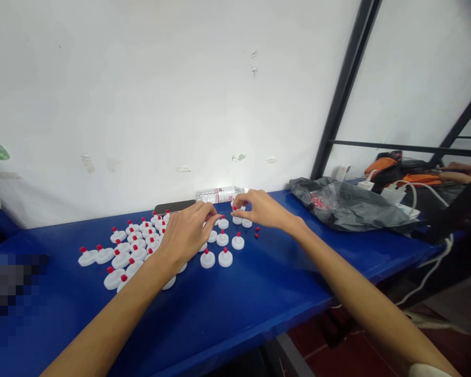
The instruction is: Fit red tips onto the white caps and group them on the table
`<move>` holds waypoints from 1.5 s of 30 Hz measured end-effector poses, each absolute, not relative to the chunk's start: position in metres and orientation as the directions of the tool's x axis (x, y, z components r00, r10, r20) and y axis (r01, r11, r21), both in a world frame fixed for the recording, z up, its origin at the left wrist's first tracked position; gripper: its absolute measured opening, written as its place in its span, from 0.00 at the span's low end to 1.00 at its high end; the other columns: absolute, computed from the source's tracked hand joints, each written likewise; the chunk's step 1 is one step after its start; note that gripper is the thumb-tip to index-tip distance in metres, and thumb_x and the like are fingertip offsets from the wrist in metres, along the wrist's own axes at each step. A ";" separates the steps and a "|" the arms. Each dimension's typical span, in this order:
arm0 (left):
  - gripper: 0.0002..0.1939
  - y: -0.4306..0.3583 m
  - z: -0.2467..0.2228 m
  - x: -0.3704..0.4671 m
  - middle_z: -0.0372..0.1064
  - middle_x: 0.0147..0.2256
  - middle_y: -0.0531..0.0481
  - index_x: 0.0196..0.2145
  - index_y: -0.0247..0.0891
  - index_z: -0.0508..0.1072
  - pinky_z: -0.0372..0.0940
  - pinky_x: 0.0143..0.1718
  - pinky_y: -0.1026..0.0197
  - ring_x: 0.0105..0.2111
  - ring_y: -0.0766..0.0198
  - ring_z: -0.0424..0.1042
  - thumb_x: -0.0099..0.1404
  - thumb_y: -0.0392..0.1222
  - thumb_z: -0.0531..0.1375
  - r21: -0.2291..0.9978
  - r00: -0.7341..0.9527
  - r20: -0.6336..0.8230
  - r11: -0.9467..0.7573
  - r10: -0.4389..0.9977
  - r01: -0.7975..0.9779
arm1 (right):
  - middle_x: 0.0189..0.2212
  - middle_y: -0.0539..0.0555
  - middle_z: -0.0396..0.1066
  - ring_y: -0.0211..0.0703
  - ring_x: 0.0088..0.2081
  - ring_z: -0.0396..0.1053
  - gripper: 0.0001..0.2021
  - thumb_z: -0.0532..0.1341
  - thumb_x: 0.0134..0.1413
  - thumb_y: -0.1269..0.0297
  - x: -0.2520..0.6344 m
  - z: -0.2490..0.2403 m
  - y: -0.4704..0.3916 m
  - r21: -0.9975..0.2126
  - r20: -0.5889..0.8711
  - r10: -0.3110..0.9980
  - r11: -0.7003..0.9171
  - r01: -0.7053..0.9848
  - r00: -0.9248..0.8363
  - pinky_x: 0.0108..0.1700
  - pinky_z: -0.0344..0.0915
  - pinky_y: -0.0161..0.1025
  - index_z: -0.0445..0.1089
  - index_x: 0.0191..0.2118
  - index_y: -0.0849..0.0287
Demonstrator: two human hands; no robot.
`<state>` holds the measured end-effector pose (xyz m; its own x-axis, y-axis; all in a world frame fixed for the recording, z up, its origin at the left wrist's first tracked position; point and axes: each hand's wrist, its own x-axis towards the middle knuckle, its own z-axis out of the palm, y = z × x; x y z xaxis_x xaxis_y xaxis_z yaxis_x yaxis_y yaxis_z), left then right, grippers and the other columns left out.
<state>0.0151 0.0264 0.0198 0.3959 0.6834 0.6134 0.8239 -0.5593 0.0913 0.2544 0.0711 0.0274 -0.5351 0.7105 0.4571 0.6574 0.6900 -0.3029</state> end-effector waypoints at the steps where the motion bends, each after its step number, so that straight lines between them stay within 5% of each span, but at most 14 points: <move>1: 0.11 0.027 0.020 0.014 0.76 0.33 0.52 0.35 0.40 0.73 0.50 0.26 0.62 0.27 0.63 0.70 0.73 0.47 0.57 0.084 0.401 0.616 -0.563 0.678 0.822 | 0.35 0.53 0.77 0.46 0.37 0.71 0.08 0.66 0.61 0.56 0.254 0.026 0.072 -0.304 0.430 0.715 0.689 0.658 -0.551 0.38 0.59 0.42 0.76 0.38 0.55; 5: 0.13 0.028 0.020 0.014 0.76 0.32 0.51 0.33 0.39 0.73 0.52 0.27 0.62 0.28 0.62 0.70 0.72 0.49 0.58 0.138 0.381 0.615 -0.571 0.690 0.810 | 0.35 0.54 0.75 0.47 0.40 0.69 0.09 0.69 0.59 0.56 0.252 0.020 0.074 -0.219 0.390 0.689 0.713 0.665 -0.610 0.41 0.59 0.41 0.78 0.38 0.56; 9: 0.12 0.025 0.026 0.018 0.77 0.32 0.51 0.34 0.40 0.76 0.59 0.29 0.61 0.25 0.64 0.69 0.69 0.50 0.60 0.433 0.290 0.576 -0.586 0.765 0.685 | 0.35 0.54 0.76 0.47 0.41 0.69 0.07 0.68 0.60 0.60 0.245 0.021 0.068 -0.204 0.336 0.704 0.702 0.682 -0.625 0.42 0.59 0.41 0.80 0.40 0.56; 14: 0.16 0.022 0.036 0.020 0.69 0.21 0.55 0.33 0.38 0.74 0.56 0.20 0.64 0.16 0.69 0.62 0.63 0.54 0.67 0.812 0.180 0.378 -0.418 0.908 0.407 | 0.32 0.52 0.77 0.42 0.35 0.69 0.15 0.60 0.68 0.54 0.245 0.021 0.070 -0.259 0.398 0.663 0.744 0.616 -0.634 0.38 0.58 0.38 0.78 0.37 0.57; 18: 0.22 0.027 0.038 0.014 0.62 0.18 0.58 0.30 0.37 0.71 0.54 0.18 0.69 0.16 0.74 0.59 0.57 0.59 0.71 0.969 0.269 0.229 -0.245 0.936 0.026 | 0.41 0.54 0.78 0.44 0.40 0.71 0.15 0.53 0.73 0.56 0.262 0.006 0.100 -0.292 0.559 0.672 0.708 0.643 -0.486 0.44 0.62 0.40 0.75 0.47 0.55; 22: 0.37 0.033 0.038 0.002 0.73 0.33 0.48 0.43 0.36 0.75 0.58 0.17 0.70 0.25 0.67 0.71 0.51 0.73 0.67 0.929 0.590 0.112 0.126 0.799 -0.348 | 0.54 0.61 0.74 0.52 0.54 0.70 0.17 0.52 0.72 0.61 0.286 -0.017 0.134 -0.304 0.571 0.695 0.673 0.674 -0.437 0.57 0.63 0.50 0.70 0.59 0.57; 25: 0.52 0.034 0.038 -0.004 0.75 0.48 0.35 0.60 0.34 0.70 0.66 0.22 0.68 0.42 0.53 0.77 0.51 0.78 0.62 0.884 0.736 0.118 0.266 0.667 -0.383 | 0.59 0.60 0.71 0.52 0.60 0.68 0.19 0.53 0.71 0.62 0.294 -0.029 0.149 -0.299 0.520 0.687 0.703 0.645 -0.508 0.62 0.61 0.52 0.67 0.63 0.55; 28: 0.58 0.036 0.035 -0.006 0.73 0.53 0.30 0.67 0.34 0.62 0.68 0.25 0.66 0.46 0.48 0.77 0.52 0.79 0.60 0.888 0.810 0.132 0.295 0.571 -0.353 | 0.62 0.59 0.69 0.52 0.62 0.67 0.22 0.54 0.70 0.61 0.294 -0.036 0.156 -0.299 0.464 0.671 0.733 0.611 -0.578 0.64 0.62 0.52 0.64 0.66 0.54; 35: 0.58 0.038 0.031 -0.006 0.75 0.52 0.28 0.70 0.34 0.57 0.67 0.22 0.66 0.41 0.49 0.79 0.56 0.80 0.56 0.906 0.827 0.143 0.264 0.543 -0.330 | 0.66 0.59 0.64 0.55 0.66 0.62 0.24 0.56 0.70 0.58 0.286 -0.045 0.163 -0.305 0.395 0.658 0.752 0.584 -0.641 0.66 0.60 0.55 0.63 0.68 0.51; 45: 0.55 0.040 0.029 -0.006 0.76 0.51 0.29 0.68 0.33 0.61 0.68 0.23 0.67 0.39 0.53 0.80 0.57 0.78 0.56 0.917 0.814 0.152 0.226 0.561 -0.328 | 0.50 0.55 0.78 0.51 0.50 0.74 0.13 0.61 0.64 0.66 0.287 -0.027 0.155 -0.328 0.293 0.717 0.697 0.638 -0.633 0.54 0.66 0.44 0.79 0.50 0.54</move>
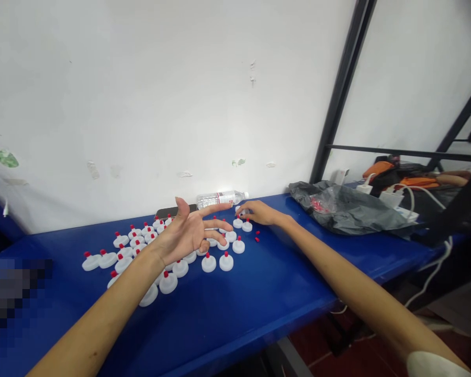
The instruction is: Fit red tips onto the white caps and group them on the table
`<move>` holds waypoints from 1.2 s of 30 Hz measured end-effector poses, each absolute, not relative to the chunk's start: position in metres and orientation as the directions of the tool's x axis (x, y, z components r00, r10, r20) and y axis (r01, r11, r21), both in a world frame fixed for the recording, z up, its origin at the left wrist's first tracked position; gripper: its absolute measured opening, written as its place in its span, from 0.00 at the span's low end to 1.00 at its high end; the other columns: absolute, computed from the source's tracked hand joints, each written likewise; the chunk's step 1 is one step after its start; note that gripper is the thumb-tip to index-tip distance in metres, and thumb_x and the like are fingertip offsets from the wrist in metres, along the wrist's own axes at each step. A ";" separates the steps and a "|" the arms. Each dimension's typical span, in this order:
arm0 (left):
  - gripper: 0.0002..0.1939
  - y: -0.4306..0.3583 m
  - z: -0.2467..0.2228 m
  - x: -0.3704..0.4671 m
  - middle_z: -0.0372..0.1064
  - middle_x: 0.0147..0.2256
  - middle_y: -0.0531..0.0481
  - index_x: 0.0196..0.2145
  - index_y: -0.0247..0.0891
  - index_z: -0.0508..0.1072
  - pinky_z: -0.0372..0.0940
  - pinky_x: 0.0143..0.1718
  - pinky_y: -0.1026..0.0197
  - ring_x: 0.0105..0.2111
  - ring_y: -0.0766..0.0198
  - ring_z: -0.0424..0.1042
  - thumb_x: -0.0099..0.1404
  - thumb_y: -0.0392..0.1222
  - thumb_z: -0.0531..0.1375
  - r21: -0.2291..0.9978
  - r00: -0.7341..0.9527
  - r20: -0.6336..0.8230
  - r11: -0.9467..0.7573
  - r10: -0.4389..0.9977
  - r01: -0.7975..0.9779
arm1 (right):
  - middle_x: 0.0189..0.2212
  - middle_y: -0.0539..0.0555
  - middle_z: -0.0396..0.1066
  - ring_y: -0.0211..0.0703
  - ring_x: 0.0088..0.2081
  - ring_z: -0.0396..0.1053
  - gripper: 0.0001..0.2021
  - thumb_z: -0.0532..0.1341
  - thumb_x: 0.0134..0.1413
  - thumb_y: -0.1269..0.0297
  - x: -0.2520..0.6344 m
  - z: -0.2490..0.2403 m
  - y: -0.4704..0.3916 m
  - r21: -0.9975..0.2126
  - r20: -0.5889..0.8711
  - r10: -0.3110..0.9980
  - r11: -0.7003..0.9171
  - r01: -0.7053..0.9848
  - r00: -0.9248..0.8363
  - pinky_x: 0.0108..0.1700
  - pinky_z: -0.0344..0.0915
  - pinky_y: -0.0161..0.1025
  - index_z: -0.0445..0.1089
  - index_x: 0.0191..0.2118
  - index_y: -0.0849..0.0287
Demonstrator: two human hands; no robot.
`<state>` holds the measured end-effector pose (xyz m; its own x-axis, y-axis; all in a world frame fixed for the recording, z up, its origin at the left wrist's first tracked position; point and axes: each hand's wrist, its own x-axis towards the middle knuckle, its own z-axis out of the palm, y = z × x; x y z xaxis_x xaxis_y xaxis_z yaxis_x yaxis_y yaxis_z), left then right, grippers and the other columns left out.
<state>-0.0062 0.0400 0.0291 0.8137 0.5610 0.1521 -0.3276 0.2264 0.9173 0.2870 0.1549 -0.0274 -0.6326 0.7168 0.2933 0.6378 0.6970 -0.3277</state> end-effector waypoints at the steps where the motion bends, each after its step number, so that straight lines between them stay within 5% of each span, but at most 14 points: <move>1: 0.55 0.041 0.028 -0.007 0.75 0.52 0.28 0.68 0.33 0.61 0.68 0.23 0.67 0.39 0.52 0.80 0.57 0.78 0.56 0.915 0.830 0.164 0.233 0.533 -0.330 | 0.48 0.55 0.79 0.50 0.47 0.75 0.13 0.62 0.62 0.67 0.290 -0.024 0.154 -0.335 0.270 0.730 0.683 0.650 -0.628 0.51 0.67 0.43 0.79 0.50 0.53; 6: 0.56 0.040 0.026 -0.014 0.74 0.55 0.29 0.66 0.39 0.65 0.66 0.22 0.69 0.44 0.49 0.80 0.49 0.77 0.64 0.951 0.946 0.172 0.204 0.274 -0.232 | 0.47 0.53 0.79 0.48 0.42 0.75 0.15 0.65 0.58 0.68 0.305 -0.009 0.147 -0.381 0.167 0.768 0.628 0.678 -0.618 0.46 0.67 0.42 0.79 0.50 0.52; 10: 0.61 0.031 0.033 -0.014 0.71 0.59 0.27 0.68 0.40 0.62 0.69 0.29 0.63 0.49 0.42 0.79 0.44 0.79 0.64 0.997 0.997 0.027 0.071 0.079 -0.033 | 0.51 0.53 0.77 0.47 0.43 0.74 0.22 0.67 0.54 0.69 0.311 -0.001 0.141 -0.442 0.122 0.786 0.590 0.676 -0.606 0.46 0.68 0.42 0.76 0.55 0.49; 15: 0.62 0.026 0.036 -0.010 0.69 0.61 0.29 0.70 0.41 0.60 0.70 0.41 0.55 0.53 0.38 0.76 0.46 0.81 0.60 0.999 0.998 -0.049 -0.005 0.028 0.049 | 0.47 0.58 0.77 0.48 0.42 0.75 0.30 0.71 0.51 0.61 0.326 0.009 0.138 -0.545 0.083 0.844 0.483 0.685 -0.530 0.44 0.70 0.41 0.67 0.60 0.55; 18: 0.61 0.026 0.032 -0.005 0.70 0.59 0.27 0.69 0.40 0.61 0.72 0.40 0.53 0.51 0.39 0.77 0.48 0.82 0.59 0.999 0.998 -0.041 0.004 0.046 0.041 | 0.44 0.58 0.77 0.46 0.40 0.75 0.24 0.66 0.54 0.60 0.335 0.017 0.137 -0.593 0.082 0.880 0.419 0.687 -0.467 0.42 0.69 0.40 0.67 0.56 0.58; 23: 0.31 0.019 0.030 0.005 0.75 0.55 0.34 0.60 0.41 0.74 0.72 0.42 0.57 0.48 0.49 0.80 0.69 0.64 0.58 0.979 0.962 -0.159 -0.087 0.224 0.182 | 0.29 0.53 0.72 0.39 0.28 0.67 0.11 0.54 0.58 0.63 0.332 0.027 0.128 -0.629 -0.012 0.879 0.364 0.687 -0.477 0.30 0.63 0.35 0.74 0.36 0.59; 30: 0.26 0.014 0.033 0.007 0.77 0.53 0.38 0.58 0.41 0.76 0.72 0.42 0.59 0.48 0.51 0.80 0.70 0.58 0.60 0.960 0.954 -0.248 -0.089 0.172 0.265 | 0.25 0.49 0.72 0.36 0.25 0.62 0.19 0.74 0.41 0.51 0.320 0.024 0.116 -0.566 -0.257 0.803 0.326 0.757 -0.538 0.26 0.55 0.34 0.81 0.38 0.57; 36: 0.25 0.013 0.033 0.009 0.77 0.54 0.38 0.59 0.41 0.76 0.72 0.43 0.58 0.49 0.51 0.80 0.71 0.57 0.59 0.946 0.951 -0.293 -0.111 0.104 0.303 | 0.29 0.50 0.77 0.37 0.29 0.65 0.18 0.75 0.40 0.49 0.315 0.016 0.118 -0.554 -0.256 0.775 0.372 0.745 -0.577 0.30 0.58 0.34 0.83 0.37 0.55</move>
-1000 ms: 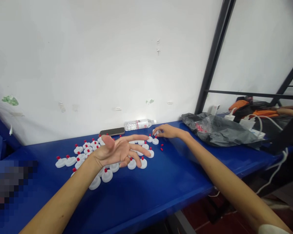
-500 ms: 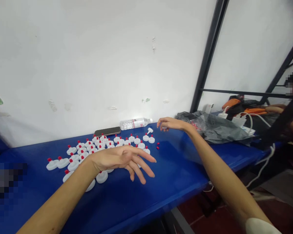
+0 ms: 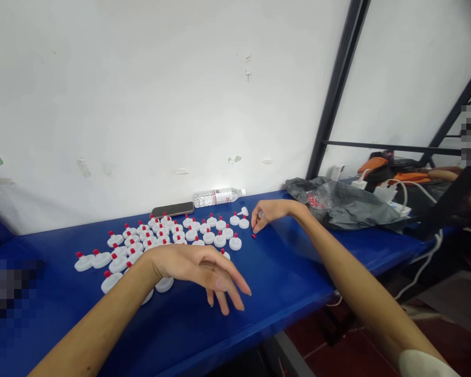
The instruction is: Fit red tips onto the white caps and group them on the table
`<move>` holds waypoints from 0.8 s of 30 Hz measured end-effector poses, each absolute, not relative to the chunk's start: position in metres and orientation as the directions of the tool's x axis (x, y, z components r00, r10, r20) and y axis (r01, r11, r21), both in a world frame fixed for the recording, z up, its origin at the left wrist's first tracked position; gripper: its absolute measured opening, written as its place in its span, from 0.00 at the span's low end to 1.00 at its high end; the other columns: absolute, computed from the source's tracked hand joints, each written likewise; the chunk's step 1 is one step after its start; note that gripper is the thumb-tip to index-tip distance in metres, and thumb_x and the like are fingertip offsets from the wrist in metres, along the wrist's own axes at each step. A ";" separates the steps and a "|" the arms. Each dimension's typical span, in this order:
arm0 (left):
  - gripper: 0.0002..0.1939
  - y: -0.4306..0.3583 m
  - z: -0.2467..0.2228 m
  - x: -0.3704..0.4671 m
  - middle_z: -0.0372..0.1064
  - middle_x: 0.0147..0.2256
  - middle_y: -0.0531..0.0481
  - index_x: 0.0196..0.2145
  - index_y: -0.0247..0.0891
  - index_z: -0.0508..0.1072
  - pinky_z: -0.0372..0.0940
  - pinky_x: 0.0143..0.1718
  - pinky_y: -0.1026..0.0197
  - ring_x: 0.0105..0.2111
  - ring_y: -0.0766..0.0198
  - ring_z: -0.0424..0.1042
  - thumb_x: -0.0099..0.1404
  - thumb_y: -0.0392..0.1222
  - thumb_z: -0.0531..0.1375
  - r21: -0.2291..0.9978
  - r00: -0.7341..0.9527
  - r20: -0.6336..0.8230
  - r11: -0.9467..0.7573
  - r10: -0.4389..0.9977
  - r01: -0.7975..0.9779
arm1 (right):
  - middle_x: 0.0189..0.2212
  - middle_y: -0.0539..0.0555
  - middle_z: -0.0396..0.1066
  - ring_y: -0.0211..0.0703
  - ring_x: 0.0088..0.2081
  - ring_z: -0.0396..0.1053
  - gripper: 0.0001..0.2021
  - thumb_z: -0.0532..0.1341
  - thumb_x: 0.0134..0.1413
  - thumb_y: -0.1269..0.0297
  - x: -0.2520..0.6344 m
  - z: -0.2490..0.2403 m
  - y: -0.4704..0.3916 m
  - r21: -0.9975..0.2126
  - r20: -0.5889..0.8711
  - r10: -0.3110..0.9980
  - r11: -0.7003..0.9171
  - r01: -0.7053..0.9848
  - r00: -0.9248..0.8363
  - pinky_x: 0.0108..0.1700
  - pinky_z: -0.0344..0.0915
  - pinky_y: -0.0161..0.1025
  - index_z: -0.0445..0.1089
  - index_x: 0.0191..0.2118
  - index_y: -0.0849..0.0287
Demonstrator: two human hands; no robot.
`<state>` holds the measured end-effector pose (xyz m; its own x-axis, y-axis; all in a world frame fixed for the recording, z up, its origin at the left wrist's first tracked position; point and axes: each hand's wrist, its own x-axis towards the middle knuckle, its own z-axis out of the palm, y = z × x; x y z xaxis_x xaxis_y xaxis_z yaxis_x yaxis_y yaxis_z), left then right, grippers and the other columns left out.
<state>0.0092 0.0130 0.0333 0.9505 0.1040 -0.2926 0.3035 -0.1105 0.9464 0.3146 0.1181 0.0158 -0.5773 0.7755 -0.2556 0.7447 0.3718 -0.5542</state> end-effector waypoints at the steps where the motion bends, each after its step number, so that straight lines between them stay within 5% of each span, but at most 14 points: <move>1: 0.25 0.013 0.033 0.009 0.77 0.54 0.38 0.59 0.41 0.76 0.72 0.44 0.58 0.48 0.51 0.80 0.71 0.57 0.59 0.946 0.950 -0.291 -0.115 0.116 0.304 | 0.30 0.50 0.78 0.37 0.30 0.65 0.17 0.74 0.42 0.50 0.314 0.015 0.118 -0.557 -0.253 0.771 0.379 0.739 -0.585 0.31 0.59 0.34 0.83 0.37 0.56; 7: 0.22 0.014 0.031 0.009 0.78 0.51 0.39 0.57 0.43 0.77 0.73 0.44 0.59 0.47 0.54 0.80 0.71 0.55 0.60 0.964 0.928 -0.227 -0.066 0.294 0.257 | 0.33 0.53 0.78 0.37 0.30 0.66 0.16 0.70 0.51 0.51 0.313 0.031 0.107 -0.598 -0.196 0.753 0.416 0.685 -0.628 0.32 0.61 0.35 0.81 0.39 0.60; 10: 0.21 0.016 0.030 0.012 0.79 0.47 0.38 0.54 0.39 0.78 0.72 0.39 0.62 0.43 0.55 0.81 0.70 0.54 0.62 0.976 0.863 -0.199 0.016 0.464 0.216 | 0.39 0.52 0.77 0.38 0.35 0.66 0.15 0.67 0.57 0.52 0.305 0.050 0.088 -0.693 -0.016 0.720 0.491 0.527 -0.693 0.34 0.62 0.34 0.79 0.41 0.58; 13: 0.21 0.017 0.029 0.015 0.79 0.47 0.37 0.53 0.36 0.77 0.71 0.37 0.63 0.41 0.58 0.81 0.70 0.52 0.63 0.991 0.766 -0.127 0.053 0.630 0.121 | 0.32 0.50 0.72 0.35 0.29 0.61 0.13 0.67 0.58 0.52 0.289 0.062 0.069 -0.781 0.155 0.672 0.532 0.326 -0.724 0.30 0.60 0.34 0.77 0.39 0.58; 18: 0.18 0.020 0.025 0.021 0.75 0.54 0.36 0.51 0.35 0.79 0.71 0.36 0.65 0.40 0.61 0.79 0.70 0.50 0.64 0.997 0.650 -0.002 0.055 0.760 -0.062 | 0.33 0.50 0.72 0.36 0.32 0.64 0.12 0.68 0.58 0.53 0.259 0.048 0.062 -0.787 0.319 0.617 0.595 0.162 -0.719 0.33 0.61 0.35 0.77 0.39 0.58; 24: 0.13 0.026 0.021 0.023 0.79 0.40 0.40 0.41 0.32 0.83 0.69 0.32 0.69 0.30 0.70 0.73 0.63 0.45 0.71 0.983 0.512 0.030 0.069 0.858 -0.173 | 0.33 0.50 0.72 0.38 0.34 0.66 0.13 0.68 0.58 0.52 0.242 0.030 0.066 -0.811 0.390 0.642 0.579 0.084 -0.660 0.35 0.62 0.36 0.77 0.39 0.56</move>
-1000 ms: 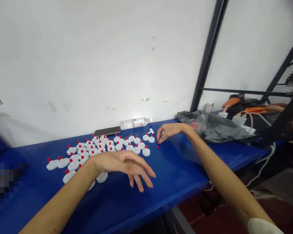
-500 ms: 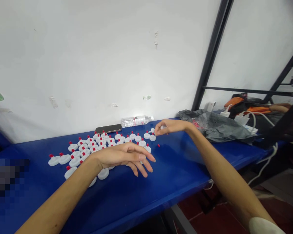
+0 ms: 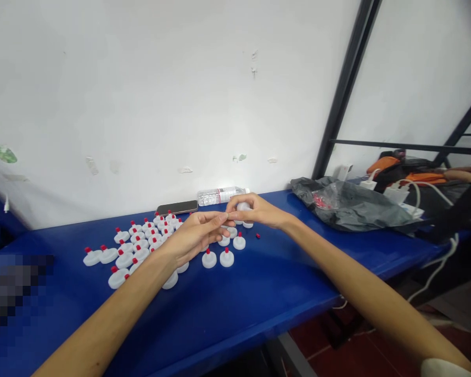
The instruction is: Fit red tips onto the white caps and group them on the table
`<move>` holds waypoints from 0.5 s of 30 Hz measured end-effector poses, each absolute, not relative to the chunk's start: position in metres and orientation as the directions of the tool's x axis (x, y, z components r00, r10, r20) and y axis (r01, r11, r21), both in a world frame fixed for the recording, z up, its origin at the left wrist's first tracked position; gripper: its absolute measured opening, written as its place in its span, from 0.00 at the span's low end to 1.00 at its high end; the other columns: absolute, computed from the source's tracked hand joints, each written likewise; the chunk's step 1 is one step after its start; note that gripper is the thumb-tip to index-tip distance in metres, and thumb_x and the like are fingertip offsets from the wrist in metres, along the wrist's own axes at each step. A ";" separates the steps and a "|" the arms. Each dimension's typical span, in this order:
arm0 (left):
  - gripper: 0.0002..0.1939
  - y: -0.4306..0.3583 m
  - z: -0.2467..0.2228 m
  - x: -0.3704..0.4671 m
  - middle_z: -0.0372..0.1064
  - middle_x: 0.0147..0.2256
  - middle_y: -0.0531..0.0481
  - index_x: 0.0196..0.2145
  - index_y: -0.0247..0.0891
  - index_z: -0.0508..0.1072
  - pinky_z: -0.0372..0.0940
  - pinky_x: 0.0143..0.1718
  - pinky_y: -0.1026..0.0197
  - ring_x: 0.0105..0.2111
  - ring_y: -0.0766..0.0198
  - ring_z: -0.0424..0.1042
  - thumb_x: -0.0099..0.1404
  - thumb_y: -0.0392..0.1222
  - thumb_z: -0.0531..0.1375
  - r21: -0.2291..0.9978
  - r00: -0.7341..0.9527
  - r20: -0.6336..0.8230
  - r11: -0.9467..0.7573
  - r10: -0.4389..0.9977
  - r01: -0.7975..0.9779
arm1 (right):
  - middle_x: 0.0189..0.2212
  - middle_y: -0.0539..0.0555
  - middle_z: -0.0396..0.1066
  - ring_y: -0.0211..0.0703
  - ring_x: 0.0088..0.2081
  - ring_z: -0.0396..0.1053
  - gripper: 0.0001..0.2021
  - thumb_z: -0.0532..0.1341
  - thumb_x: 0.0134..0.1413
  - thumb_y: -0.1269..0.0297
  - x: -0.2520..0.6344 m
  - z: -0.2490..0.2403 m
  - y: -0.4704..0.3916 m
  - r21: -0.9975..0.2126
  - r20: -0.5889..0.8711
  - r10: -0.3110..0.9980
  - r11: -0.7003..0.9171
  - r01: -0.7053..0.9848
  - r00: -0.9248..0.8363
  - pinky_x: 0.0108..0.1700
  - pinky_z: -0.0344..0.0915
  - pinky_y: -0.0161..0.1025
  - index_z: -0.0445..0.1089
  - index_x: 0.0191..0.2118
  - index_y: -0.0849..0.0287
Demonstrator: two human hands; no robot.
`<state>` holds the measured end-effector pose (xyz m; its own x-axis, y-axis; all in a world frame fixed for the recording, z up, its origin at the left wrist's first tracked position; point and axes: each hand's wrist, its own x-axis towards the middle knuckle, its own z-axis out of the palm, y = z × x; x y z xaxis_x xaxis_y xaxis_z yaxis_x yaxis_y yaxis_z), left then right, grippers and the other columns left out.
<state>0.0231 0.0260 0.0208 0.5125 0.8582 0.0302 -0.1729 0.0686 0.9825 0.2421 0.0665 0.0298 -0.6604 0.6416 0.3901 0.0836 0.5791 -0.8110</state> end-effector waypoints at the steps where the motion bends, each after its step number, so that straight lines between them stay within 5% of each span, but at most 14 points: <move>1: 0.13 0.027 0.021 0.023 0.79 0.37 0.42 0.39 0.32 0.83 0.69 0.31 0.70 0.28 0.71 0.72 0.61 0.45 0.72 0.981 0.487 0.029 0.068 0.873 -0.180 | 0.34 0.50 0.72 0.38 0.35 0.66 0.12 0.68 0.58 0.52 0.241 0.029 0.066 -0.809 0.398 0.646 0.582 0.083 -0.651 0.35 0.62 0.36 0.77 0.39 0.55; 6: 0.14 0.027 0.025 0.023 0.76 0.30 0.49 0.34 0.32 0.82 0.66 0.27 0.72 0.24 0.75 0.70 0.55 0.45 0.75 0.978 0.378 0.012 0.068 0.926 -0.198 | 0.33 0.50 0.66 0.35 0.27 0.58 0.15 0.65 0.59 0.49 0.239 0.025 0.067 -0.892 0.395 0.743 0.450 -0.034 -0.540 0.25 0.56 0.33 0.74 0.42 0.55; 10: 0.17 0.025 0.027 0.022 0.79 0.33 0.47 0.37 0.34 0.83 0.66 0.29 0.68 0.30 0.68 0.76 0.50 0.42 0.77 0.993 0.293 0.054 -0.020 0.955 -0.117 | 0.37 0.51 0.65 0.41 0.34 0.63 0.11 0.57 0.63 0.54 0.239 0.022 0.071 -0.928 0.370 0.758 0.272 -0.256 -0.537 0.32 0.64 0.36 0.68 0.46 0.52; 15: 0.16 0.022 0.030 0.021 0.81 0.34 0.43 0.39 0.34 0.84 0.67 0.31 0.64 0.34 0.60 0.79 0.53 0.43 0.75 0.982 0.203 0.171 -0.183 0.964 0.043 | 0.43 0.51 0.66 0.38 0.38 0.66 0.10 0.63 0.63 0.59 0.235 0.020 0.070 -0.903 0.412 0.717 0.402 -0.149 -0.563 0.41 0.67 0.39 0.67 0.47 0.54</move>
<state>0.0212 0.0224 0.0305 0.2031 0.9642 0.1706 0.0428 -0.1828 0.9822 0.2354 0.0701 0.0203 -0.5626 0.7168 0.4119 -0.1495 0.4019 -0.9034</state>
